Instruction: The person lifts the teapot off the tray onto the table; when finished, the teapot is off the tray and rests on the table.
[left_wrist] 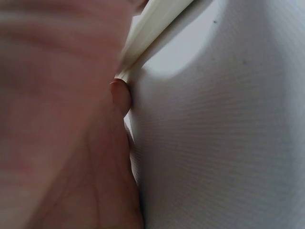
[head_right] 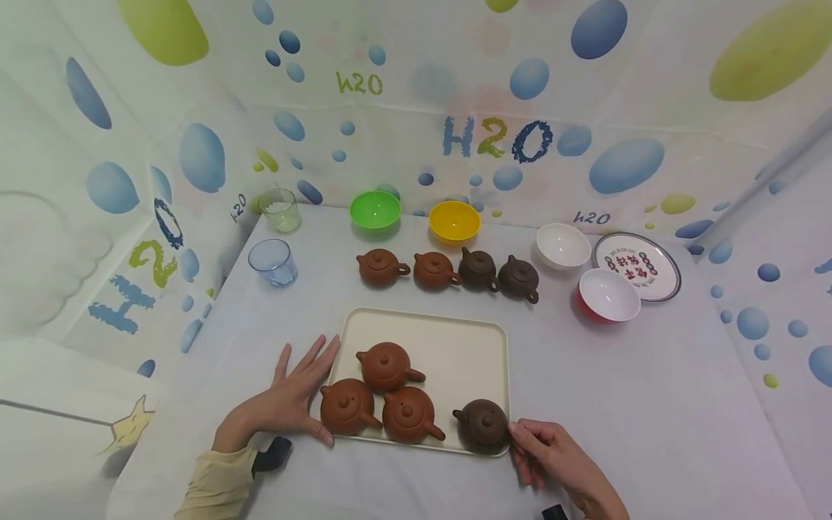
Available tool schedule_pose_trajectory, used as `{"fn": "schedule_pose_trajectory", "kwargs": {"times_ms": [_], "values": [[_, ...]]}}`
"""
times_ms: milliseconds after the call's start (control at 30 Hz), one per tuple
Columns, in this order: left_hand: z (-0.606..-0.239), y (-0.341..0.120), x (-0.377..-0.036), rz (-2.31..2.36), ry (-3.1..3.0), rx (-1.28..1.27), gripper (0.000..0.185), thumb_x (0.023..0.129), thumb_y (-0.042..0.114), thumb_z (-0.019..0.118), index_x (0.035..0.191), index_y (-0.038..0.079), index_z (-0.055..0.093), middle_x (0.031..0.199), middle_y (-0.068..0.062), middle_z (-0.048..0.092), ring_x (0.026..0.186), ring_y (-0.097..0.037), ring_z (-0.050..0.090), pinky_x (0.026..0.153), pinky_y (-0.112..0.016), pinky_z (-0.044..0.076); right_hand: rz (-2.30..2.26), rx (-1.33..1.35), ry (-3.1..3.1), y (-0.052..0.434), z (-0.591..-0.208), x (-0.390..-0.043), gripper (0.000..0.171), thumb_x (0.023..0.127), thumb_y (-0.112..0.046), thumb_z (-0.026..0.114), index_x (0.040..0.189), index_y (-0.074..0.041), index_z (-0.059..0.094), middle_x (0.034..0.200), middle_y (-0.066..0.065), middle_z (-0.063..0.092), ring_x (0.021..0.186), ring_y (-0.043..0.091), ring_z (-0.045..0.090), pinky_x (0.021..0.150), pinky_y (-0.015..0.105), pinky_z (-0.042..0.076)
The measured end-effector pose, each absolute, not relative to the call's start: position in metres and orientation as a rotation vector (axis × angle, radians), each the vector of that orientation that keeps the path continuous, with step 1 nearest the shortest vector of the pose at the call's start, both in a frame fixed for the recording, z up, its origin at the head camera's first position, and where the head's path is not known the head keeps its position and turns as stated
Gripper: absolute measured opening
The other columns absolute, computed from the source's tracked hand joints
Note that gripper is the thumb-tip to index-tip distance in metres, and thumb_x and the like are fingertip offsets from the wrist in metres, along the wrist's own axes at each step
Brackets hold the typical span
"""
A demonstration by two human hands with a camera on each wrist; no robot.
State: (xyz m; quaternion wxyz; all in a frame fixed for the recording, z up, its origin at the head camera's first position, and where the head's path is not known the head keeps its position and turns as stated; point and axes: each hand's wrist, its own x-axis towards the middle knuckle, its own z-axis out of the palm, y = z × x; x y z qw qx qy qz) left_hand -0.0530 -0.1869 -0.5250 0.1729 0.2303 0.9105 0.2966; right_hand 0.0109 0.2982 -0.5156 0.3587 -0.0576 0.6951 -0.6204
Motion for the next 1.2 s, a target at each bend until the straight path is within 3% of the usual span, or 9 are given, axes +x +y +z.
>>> {"fn": "schedule_pose_trajectory", "kwargs": {"times_ms": [167,400,633,900,1100,1200], "values": [[-0.53,-0.187,-0.052,0.918,2.586,0.695,0.158,0.057,0.064,0.1,0.174,0.012,0.007,0.182,-0.016,0.007,0.17,-0.036,-0.004,0.121,-0.075,-0.022,-1.58,-0.111,1.826,0.299,-0.516,0.013,0.046,0.118,-0.024,0.039,0.092,0.013,0.048,0.069,-0.006,0.055,0.058,0.002,0.049,0.051,0.021,0.045],[-0.54,-0.187,-0.054,0.881,2.591,0.664,0.161,0.053,0.07,0.097,0.174,0.021,0.002,0.184,-0.006,0.003,0.171,-0.023,-0.011,0.124,-0.067,-0.027,-1.605,-0.075,1.876,0.299,-0.519,0.02,0.044,0.118,-0.024,0.039,0.091,0.009,0.048,0.068,-0.005,0.052,0.056,0.005,0.046,0.046,0.025,0.039],[-0.547,-0.189,-0.056,0.858,2.632,0.691,0.162,0.052,0.077,0.094,0.174,0.021,0.002,0.184,-0.005,0.005,0.171,-0.02,-0.009,0.124,-0.068,-0.025,-1.709,-0.048,1.934,0.299,-0.518,0.027,0.041,0.118,-0.021,0.036,0.088,0.003,0.049,0.063,0.015,0.041,0.055,0.034,0.034,0.042,0.029,0.032],[-0.547,-0.189,-0.056,0.885,2.645,0.713,0.163,0.051,0.078,0.093,0.174,0.019,0.004,0.183,-0.008,0.008,0.17,-0.013,-0.012,0.124,-0.069,-0.024,-1.675,0.141,2.034,0.306,-0.512,0.034,0.043,0.119,-0.028,0.036,0.087,-0.002,0.048,0.066,-0.003,0.05,0.056,0.01,0.046,0.044,0.031,0.034],[-0.539,-0.188,-0.055,0.841,2.619,0.66,0.162,0.053,0.067,0.098,0.174,0.02,0.002,0.184,-0.005,0.005,0.169,-0.012,-0.014,0.124,-0.068,-0.024,-1.716,0.29,2.11,0.316,-0.509,0.028,0.046,0.118,-0.033,0.038,0.093,0.003,0.051,0.07,-0.003,0.052,0.056,0.016,0.045,0.046,0.043,0.028],[-0.536,-0.187,-0.055,0.823,2.604,0.638,0.162,0.054,0.065,0.1,0.174,0.02,0.001,0.184,-0.004,0.003,0.17,-0.015,-0.014,0.125,-0.068,-0.024,-1.734,0.371,2.133,0.322,-0.507,0.017,0.048,0.117,-0.038,0.04,0.095,0.002,0.054,0.075,-0.003,0.054,0.059,0.016,0.047,0.049,0.042,0.029]]}}
